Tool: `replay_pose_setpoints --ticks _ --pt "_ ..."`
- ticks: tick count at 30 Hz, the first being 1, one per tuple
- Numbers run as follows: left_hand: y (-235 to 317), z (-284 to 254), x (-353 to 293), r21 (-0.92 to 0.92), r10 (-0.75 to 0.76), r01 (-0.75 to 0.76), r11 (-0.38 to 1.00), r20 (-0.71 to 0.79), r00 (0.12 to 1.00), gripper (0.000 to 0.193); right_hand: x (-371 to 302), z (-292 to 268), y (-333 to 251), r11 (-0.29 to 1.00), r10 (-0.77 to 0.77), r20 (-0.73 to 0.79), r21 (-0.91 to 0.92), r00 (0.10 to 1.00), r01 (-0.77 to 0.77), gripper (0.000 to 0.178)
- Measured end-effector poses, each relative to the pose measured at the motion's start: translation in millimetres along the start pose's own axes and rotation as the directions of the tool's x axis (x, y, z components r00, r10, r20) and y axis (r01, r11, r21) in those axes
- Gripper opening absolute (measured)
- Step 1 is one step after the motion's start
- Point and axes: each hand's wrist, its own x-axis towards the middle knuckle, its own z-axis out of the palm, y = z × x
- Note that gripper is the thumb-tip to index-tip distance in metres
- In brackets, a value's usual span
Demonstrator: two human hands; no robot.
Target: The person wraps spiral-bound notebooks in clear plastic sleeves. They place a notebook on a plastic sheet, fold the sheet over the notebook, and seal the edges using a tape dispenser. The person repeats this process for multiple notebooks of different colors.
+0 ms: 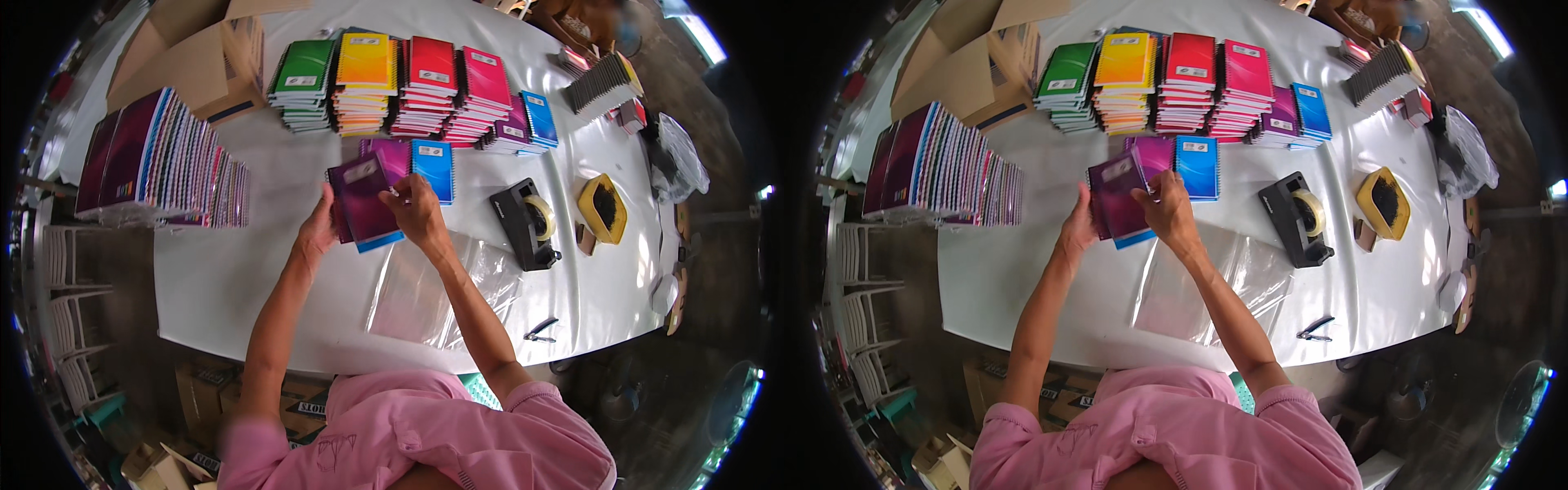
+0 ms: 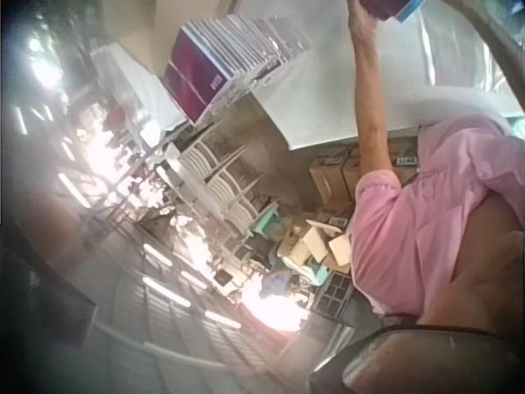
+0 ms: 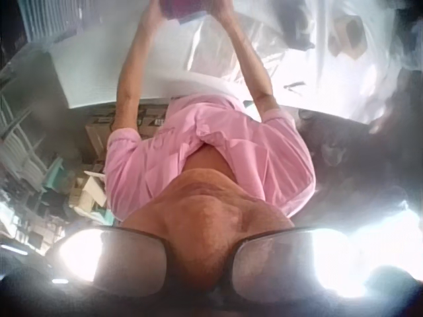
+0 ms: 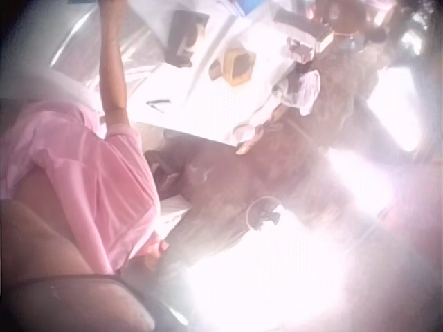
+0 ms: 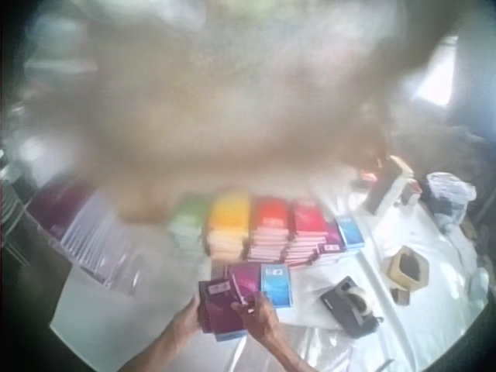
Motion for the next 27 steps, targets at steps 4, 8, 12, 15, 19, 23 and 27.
replay_pose_setpoints --ticks 4,8,12,15,19,23,27 --pt "3.4 52.7 8.6 0.169 0.041 -0.017 0.986 -0.139 0.990 0.061 102.9 -81.4 19.6 0.845 -0.326 -0.450 -0.534 0.832 0.042 0.050" --pt "9.7 71.7 33.0 -0.048 -0.020 0.015 0.999 -0.109 0.994 0.061 188.2 -159.9 41.5 0.763 -0.066 -0.589 -0.549 0.805 -0.340 0.062" --pt "3.1 53.0 49.9 -0.018 0.048 -0.048 0.999 0.028 0.998 0.063 209.7 -182.8 36.6 0.780 0.039 -0.511 -0.521 0.859 -0.346 0.046" --pt "-0.3 63.5 61.5 0.067 0.021 -0.021 0.998 -0.005 1.000 0.067 203.4 -199.9 29.6 0.817 -0.268 -0.485 -0.572 0.833 -0.070 0.033" --pt "9.9 64.7 57.6 0.103 0.002 0.000 0.995 -0.014 1.000 0.068 166.3 -218.5 -69.9 0.887 -0.427 0.292 -0.047 0.856 0.459 0.020" --pt "1.8 54.8 61.8 -0.060 0.039 -0.034 0.998 0.100 0.994 0.070 152.0 -133.6 -113.5 0.836 -0.223 0.862 -0.071 0.455 0.544 0.030" --pt "-0.8 71.3 48.0 -0.006 -0.009 0.008 1.000 -0.064 0.998 0.063 173.4 -90.4 -47.8 0.683 -0.465 0.468 -0.351 0.751 0.641 0.037"
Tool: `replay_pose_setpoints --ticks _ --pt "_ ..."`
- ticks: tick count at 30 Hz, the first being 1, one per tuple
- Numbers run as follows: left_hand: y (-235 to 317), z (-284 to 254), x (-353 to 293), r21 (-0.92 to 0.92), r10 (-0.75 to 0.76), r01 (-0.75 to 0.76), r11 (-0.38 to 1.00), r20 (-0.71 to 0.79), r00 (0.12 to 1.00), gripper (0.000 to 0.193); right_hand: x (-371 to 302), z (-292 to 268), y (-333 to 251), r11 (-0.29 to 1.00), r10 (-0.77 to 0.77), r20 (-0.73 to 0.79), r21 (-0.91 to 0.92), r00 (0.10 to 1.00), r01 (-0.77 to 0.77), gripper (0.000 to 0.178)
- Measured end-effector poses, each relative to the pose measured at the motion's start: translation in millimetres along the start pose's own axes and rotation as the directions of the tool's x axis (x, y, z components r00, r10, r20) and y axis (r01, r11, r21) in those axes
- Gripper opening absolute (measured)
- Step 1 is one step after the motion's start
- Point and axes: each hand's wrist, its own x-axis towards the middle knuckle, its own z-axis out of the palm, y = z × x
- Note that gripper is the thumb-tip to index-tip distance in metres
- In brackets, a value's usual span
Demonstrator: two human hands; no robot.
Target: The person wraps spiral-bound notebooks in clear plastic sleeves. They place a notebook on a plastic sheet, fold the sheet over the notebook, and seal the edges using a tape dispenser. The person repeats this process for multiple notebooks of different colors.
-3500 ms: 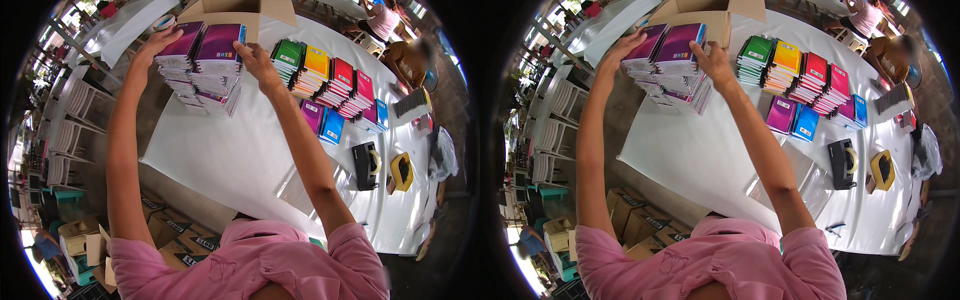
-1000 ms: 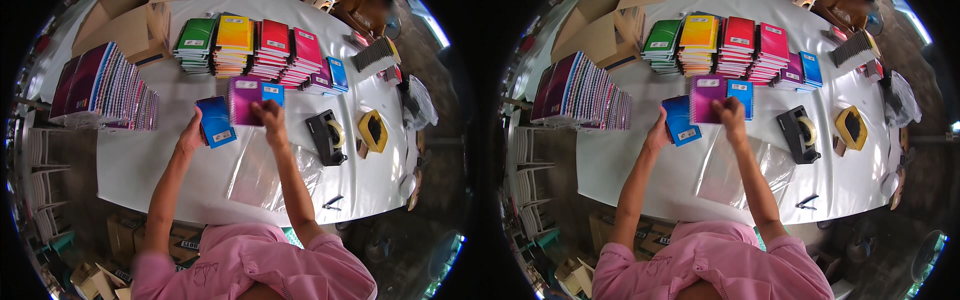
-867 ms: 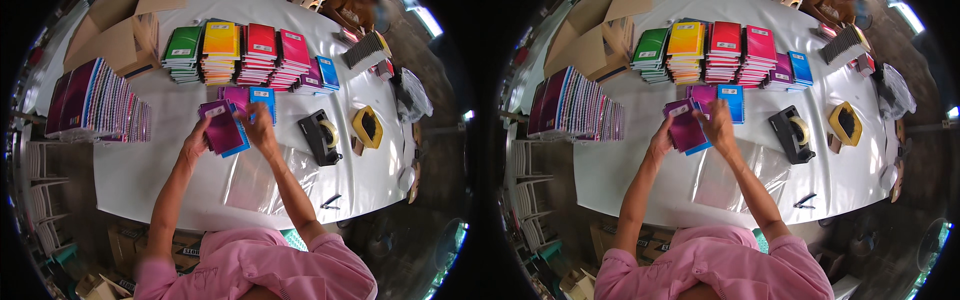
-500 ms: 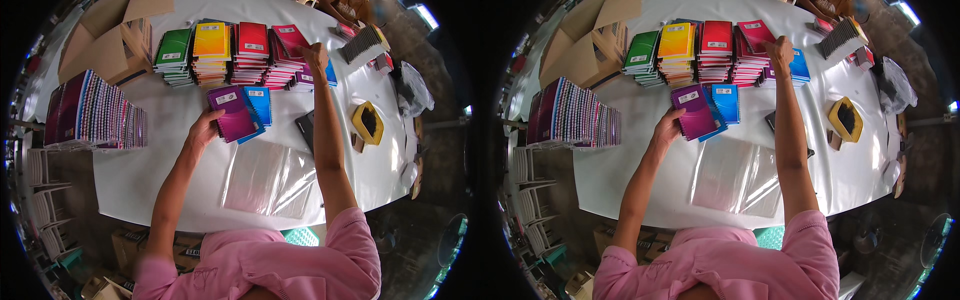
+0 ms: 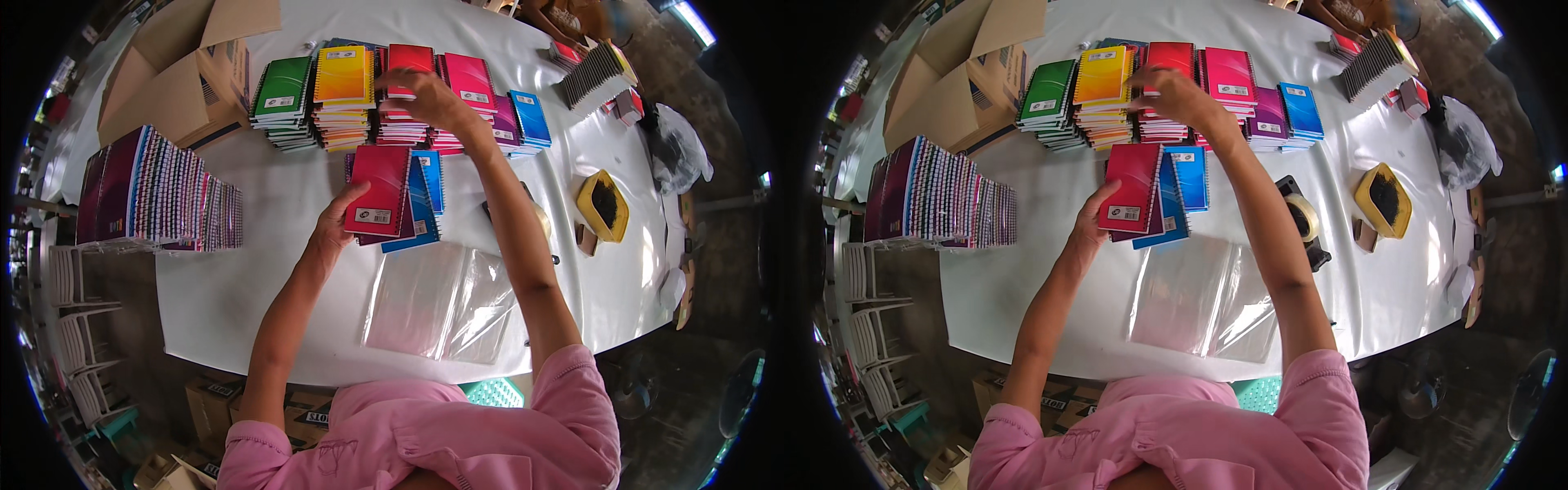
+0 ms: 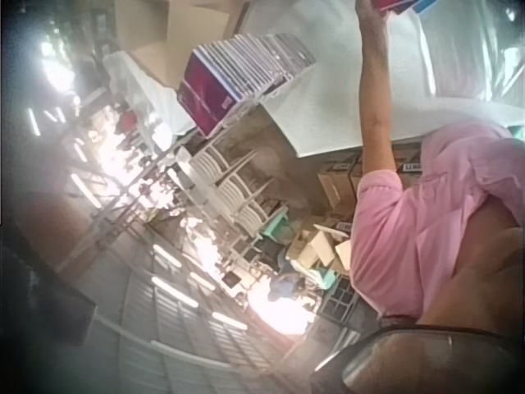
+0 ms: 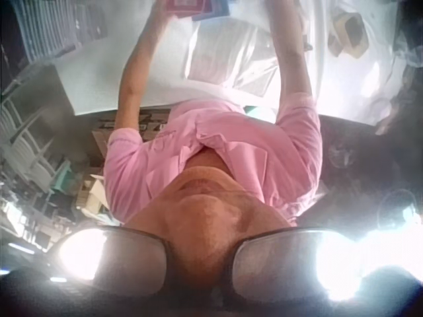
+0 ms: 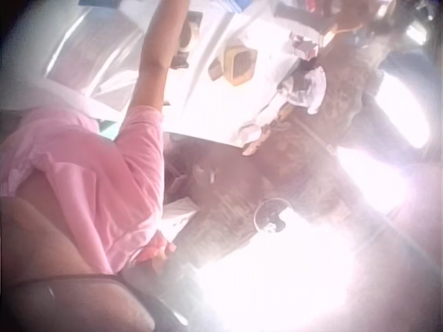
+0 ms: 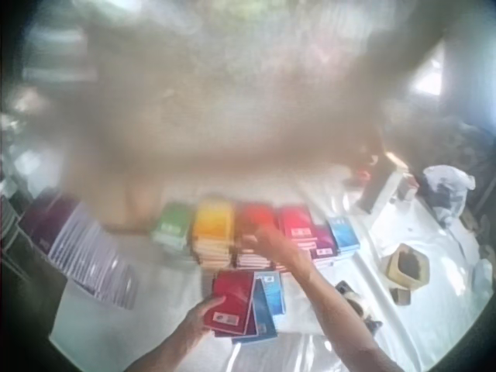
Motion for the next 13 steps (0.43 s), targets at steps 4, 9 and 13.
replay_pose_setpoints --ticks 4,9,13 --pt "13.1 -2.0 -4.7 0.069 -0.009 0.011 0.998 -0.037 0.999 0.068 -18.8 33.7 41.1 0.875 0.011 -0.306 -0.458 0.952 -0.158 0.038" --pt "21.0 -19.8 -7.5 -0.009 0.050 -0.050 0.999 -0.011 0.999 0.086 -27.2 7.1 13.9 0.968 -0.001 -0.472 -0.223 0.882 -0.118 0.030" --pt "15.5 -29.4 -3.1 0.025 0.045 -0.045 0.999 0.000 0.999 0.091 -38.0 -13.9 -59.1 0.989 -0.122 -0.650 -0.141 0.750 0.039 0.042"
